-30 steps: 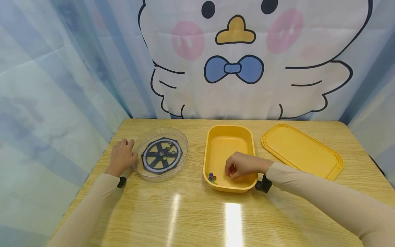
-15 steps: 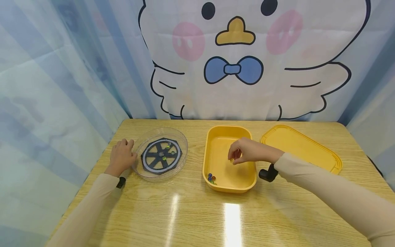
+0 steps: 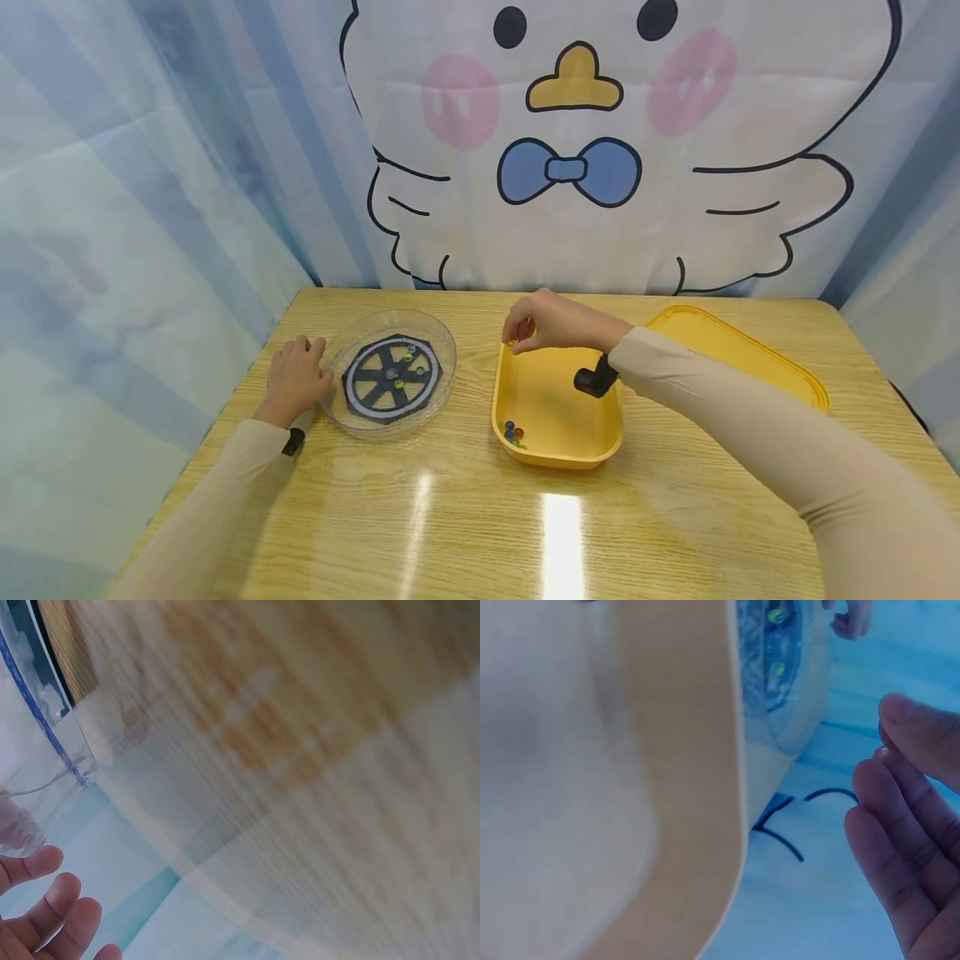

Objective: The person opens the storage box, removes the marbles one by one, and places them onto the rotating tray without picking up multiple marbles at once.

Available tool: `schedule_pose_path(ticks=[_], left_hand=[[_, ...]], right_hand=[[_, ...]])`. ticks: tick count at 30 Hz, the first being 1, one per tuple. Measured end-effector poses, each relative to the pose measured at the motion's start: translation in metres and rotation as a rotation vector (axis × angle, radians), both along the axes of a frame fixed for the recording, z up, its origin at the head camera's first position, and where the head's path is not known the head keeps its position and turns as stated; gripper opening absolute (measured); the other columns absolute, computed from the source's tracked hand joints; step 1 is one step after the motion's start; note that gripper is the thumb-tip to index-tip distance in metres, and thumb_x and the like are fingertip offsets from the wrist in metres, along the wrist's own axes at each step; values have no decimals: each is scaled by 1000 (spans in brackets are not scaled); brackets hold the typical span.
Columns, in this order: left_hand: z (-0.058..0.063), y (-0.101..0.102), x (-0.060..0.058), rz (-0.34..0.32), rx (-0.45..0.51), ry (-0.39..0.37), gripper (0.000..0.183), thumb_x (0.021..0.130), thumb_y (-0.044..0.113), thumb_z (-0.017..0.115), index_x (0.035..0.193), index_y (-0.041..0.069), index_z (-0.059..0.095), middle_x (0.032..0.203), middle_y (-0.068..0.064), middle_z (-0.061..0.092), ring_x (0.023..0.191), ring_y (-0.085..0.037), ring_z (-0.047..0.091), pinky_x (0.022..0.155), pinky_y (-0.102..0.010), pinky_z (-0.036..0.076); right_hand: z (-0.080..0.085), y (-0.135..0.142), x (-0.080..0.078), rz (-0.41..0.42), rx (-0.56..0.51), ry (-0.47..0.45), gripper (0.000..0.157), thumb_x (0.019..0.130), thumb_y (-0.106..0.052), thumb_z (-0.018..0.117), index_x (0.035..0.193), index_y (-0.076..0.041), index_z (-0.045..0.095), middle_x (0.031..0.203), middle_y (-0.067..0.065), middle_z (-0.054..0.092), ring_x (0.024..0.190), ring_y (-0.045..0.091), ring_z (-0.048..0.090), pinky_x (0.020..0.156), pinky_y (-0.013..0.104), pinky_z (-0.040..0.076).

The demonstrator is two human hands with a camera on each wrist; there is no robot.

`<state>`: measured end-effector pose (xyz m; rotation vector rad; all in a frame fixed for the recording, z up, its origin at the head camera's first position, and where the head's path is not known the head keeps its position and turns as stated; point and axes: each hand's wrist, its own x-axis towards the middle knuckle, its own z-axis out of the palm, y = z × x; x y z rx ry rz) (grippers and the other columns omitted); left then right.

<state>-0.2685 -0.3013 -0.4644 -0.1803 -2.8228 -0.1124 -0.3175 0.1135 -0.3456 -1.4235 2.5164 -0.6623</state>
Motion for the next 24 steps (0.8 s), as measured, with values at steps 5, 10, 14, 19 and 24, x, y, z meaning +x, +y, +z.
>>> schedule_pose_path(ticks=[5,10,14,19,24], left_hand=[[1,1,-1,-7,5,5,26,81,10,57,104,-1,54,93,-22,51,78,-35,47,69,-47,40],[0,0,0,-7,2,9,26,81,10,57,105,-1,53,94,-23,51,78,-35,47,70,-47,40],[0,-1,-1,-8,-10,14,26,81,11,58,103,-1,53,92,-22,51,77,-34,46,69,-47,40],[-2,-2,-2,2,-8,-1,27,81,12,58,104,-1,53,92,-21,51,77,-34,46,69,-47,40],[-2,-3,-3,3,-11,5,27,81,12,58,105,0,53,93,-22,51,78,-34,47,70,-48,41]], right_hand=[[-5,-34,-12,6,-8,-14,12,80,-10,72,92,-8,72,90,3,71,76,12,65,74,29,55],[-15,-72,-26,-15,-6,-39,14,81,-11,71,94,-7,72,90,4,71,77,12,65,76,29,54],[-23,-98,-33,-27,-20,-91,13,81,-11,71,94,-6,72,90,5,71,78,13,66,76,28,54],[-37,-123,-43,-61,-40,-151,13,82,-10,70,94,-6,72,91,6,72,80,13,67,76,26,54],[-54,-138,-54,-102,-36,-163,11,81,-8,71,91,-4,72,89,7,71,79,14,67,73,25,54]])
